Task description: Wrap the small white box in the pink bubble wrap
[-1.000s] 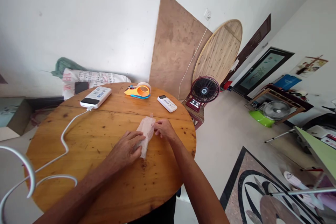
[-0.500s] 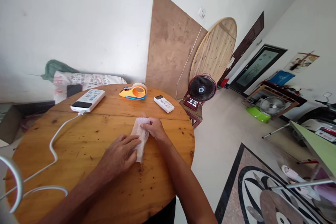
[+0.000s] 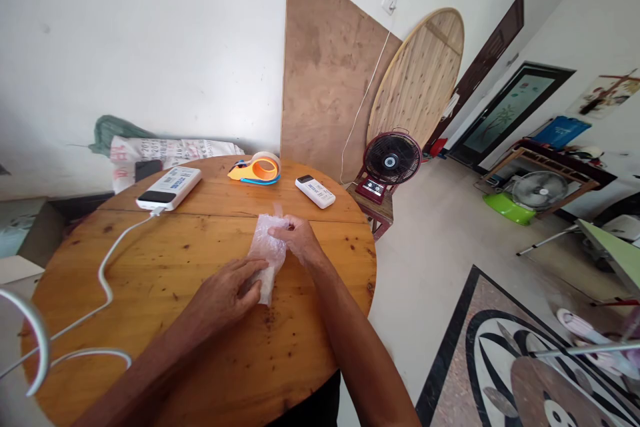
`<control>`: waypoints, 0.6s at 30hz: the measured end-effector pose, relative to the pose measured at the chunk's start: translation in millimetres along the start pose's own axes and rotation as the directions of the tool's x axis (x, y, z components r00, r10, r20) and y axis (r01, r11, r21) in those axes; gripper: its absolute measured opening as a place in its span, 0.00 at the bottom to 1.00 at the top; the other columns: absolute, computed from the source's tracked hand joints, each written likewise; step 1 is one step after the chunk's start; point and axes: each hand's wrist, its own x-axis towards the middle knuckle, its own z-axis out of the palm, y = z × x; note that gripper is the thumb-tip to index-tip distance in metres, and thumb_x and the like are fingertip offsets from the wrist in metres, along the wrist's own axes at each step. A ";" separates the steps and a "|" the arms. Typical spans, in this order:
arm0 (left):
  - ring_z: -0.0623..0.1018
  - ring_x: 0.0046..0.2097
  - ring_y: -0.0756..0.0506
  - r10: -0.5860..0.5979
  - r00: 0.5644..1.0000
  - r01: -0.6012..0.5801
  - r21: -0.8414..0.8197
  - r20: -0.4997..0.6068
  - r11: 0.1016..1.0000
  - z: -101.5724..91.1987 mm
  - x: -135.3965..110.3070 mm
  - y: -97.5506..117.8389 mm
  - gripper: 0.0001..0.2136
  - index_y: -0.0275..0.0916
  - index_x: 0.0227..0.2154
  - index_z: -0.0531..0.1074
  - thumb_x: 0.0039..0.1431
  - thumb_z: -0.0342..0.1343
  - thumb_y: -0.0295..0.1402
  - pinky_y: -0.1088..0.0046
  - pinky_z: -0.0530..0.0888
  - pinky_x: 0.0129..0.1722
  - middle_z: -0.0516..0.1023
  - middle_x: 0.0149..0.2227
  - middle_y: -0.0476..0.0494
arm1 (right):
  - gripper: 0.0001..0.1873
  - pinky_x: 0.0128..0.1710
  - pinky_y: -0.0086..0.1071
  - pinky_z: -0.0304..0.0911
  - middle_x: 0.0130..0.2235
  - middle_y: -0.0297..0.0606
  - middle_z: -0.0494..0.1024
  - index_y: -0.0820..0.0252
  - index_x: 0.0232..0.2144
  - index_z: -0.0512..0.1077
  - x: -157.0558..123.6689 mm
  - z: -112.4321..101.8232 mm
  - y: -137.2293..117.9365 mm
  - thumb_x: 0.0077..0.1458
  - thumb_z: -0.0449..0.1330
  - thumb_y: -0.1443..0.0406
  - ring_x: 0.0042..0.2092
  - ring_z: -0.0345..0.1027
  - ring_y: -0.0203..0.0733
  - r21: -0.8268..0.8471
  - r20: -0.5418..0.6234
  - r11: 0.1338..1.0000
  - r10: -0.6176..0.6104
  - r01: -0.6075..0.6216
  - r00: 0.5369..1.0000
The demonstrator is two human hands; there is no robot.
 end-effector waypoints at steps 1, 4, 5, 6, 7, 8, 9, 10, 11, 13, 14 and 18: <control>0.74 0.47 0.41 0.002 1.000 -0.002 -0.009 0.001 1.000 0.0 0.3 -0.5 0.17 0.40 0.45 0.72 0.53 0.46 0.26 0.63 0.71 0.47 0.76 0.48 0.42 | 0.18 0.25 0.26 0.51 0.22 0.27 0.62 0.60 0.23 0.64 -4.6 -0.7 -7.3 0.41 0.62 0.53 0.25 0.54 0.31 0.004 0.047 1.000 -0.010 0.010 0.999; 0.73 0.49 0.41 0.033 0.999 -0.033 -0.009 -0.001 0.999 1.5 0.1 -1.4 0.18 0.40 0.46 0.71 0.53 0.46 0.26 0.62 0.70 0.49 0.75 0.49 0.42 | 0.16 0.25 0.26 0.48 0.22 0.26 0.60 0.61 0.22 0.63 -19.4 -2.0 -26.1 0.43 0.62 0.56 0.25 0.52 0.30 -0.119 0.140 0.986 -0.096 0.113 0.985; 0.73 0.49 0.41 0.043 0.999 -0.043 0.003 -0.005 0.999 2.2 -0.4 -1.1 0.18 0.40 0.46 0.71 0.54 0.46 0.26 0.62 0.70 0.50 0.74 0.49 0.41 | 0.15 0.25 0.25 0.47 0.22 0.26 0.59 0.61 0.21 0.63 -24.0 -2.0 -30.5 0.44 0.62 0.57 0.25 0.51 0.30 -0.170 0.152 0.974 -0.128 0.153 0.980; 0.73 0.49 0.41 0.044 0.999 -0.044 0.021 -0.013 0.999 2.8 -1.2 -0.4 0.17 0.40 0.45 0.71 0.54 0.46 0.26 0.62 0.70 0.49 0.73 0.49 0.41 | 0.15 0.24 0.25 0.47 0.22 0.26 0.58 0.61 0.21 0.62 -28.0 -1.9 -33.9 0.45 0.62 0.58 0.25 0.50 0.30 -0.211 0.154 0.960 -0.156 0.186 0.976; 0.73 0.49 0.41 0.035 0.999 -0.034 0.042 -0.028 0.999 3.4 -2.3 0.6 0.17 0.40 0.45 0.71 0.54 0.46 0.27 0.62 0.70 0.48 0.72 0.50 0.40 | 0.15 0.24 0.25 0.46 0.22 0.26 0.57 0.60 0.20 0.61 -31.5 -1.6 -36.4 0.45 0.62 0.59 0.25 0.49 0.30 -0.236 0.151 0.949 -0.176 0.208 0.973; 0.73 0.48 0.40 0.019 0.999 -0.016 0.062 -0.047 0.998 3.7 -3.7 1.8 0.16 0.40 0.45 0.71 0.55 0.46 0.27 0.62 0.71 0.47 0.70 0.50 0.39 | 0.15 0.24 0.25 0.46 0.23 0.26 0.57 0.60 0.21 0.61 -34.5 -1.1 -38.2 0.46 0.62 0.59 0.26 0.49 0.30 -0.247 0.152 0.943 -0.189 0.222 0.970; 0.73 0.46 0.41 -0.005 0.998 0.010 0.079 -0.068 0.997 3.9 -5.4 3.0 0.16 0.41 0.46 0.70 0.55 0.47 0.28 0.62 0.72 0.45 0.70 0.49 0.38 | 0.14 0.25 0.25 0.47 0.23 0.26 0.58 0.60 0.21 0.61 -37.0 -0.5 -39.4 0.47 0.61 0.59 0.26 0.50 0.30 -0.247 0.157 0.941 -0.198 0.233 0.968; 0.74 0.45 0.41 -0.033 0.995 0.042 0.091 -0.093 0.995 4.2 -7.1 4.0 0.16 0.41 0.47 0.69 0.55 0.47 0.29 0.63 0.72 0.43 0.69 0.47 0.38 | 0.14 0.25 0.25 0.47 0.23 0.26 0.58 0.60 0.22 0.62 -39.1 0.1 -40.2 0.48 0.61 0.59 0.26 0.50 0.30 -0.243 0.166 0.939 -0.206 0.242 0.964; 0.74 0.43 0.41 -0.061 0.991 0.073 0.096 -0.122 0.993 4.5 -8.9 4.7 0.16 0.40 0.47 0.68 0.55 0.48 0.30 0.62 0.72 0.42 0.69 0.45 0.38 | 0.13 0.25 0.24 0.48 0.23 0.26 0.58 0.60 0.22 0.62 -41.0 0.7 -40.6 0.48 0.60 0.59 0.26 0.50 0.30 -0.241 0.179 0.937 -0.213 0.253 0.961; 0.73 0.43 0.40 -0.104 0.975 0.122 0.079 -0.195 0.989 6.2 -11.8 4.6 0.16 0.38 0.47 0.66 0.54 0.50 0.32 0.62 0.72 0.43 0.69 0.43 0.39 | 0.13 0.26 0.24 0.49 0.24 0.27 0.59 0.61 0.23 0.63 -44.9 2.0 -40.9 0.49 0.60 0.58 0.26 0.51 0.30 -0.258 0.210 0.925 -0.228 0.279 0.951; 0.73 0.44 0.40 -0.120 0.965 0.137 0.057 -0.234 0.989 7.9 -12.7 3.7 0.17 0.37 0.47 0.65 0.54 0.51 0.32 0.61 0.72 0.44 0.69 0.43 0.38 | 0.13 0.26 0.24 0.49 0.24 0.27 0.60 0.61 0.23 0.63 -47.2 2.6 -40.6 0.49 0.60 0.58 0.27 0.52 0.31 -0.284 0.216 0.914 -0.235 0.291 0.948; 0.70 0.50 0.38 -0.153 0.923 0.143 -0.055 -0.353 0.988 19.5 -11.1 -4.5 0.25 0.35 0.54 0.59 0.51 0.52 0.33 0.58 0.69 0.50 0.69 0.46 0.36 | 0.10 0.28 0.24 0.54 0.25 0.28 0.66 0.61 0.25 0.68 -61.3 5.3 -38.9 0.49 0.61 0.60 0.28 0.57 0.32 -0.414 0.198 0.859 -0.238 0.301 0.951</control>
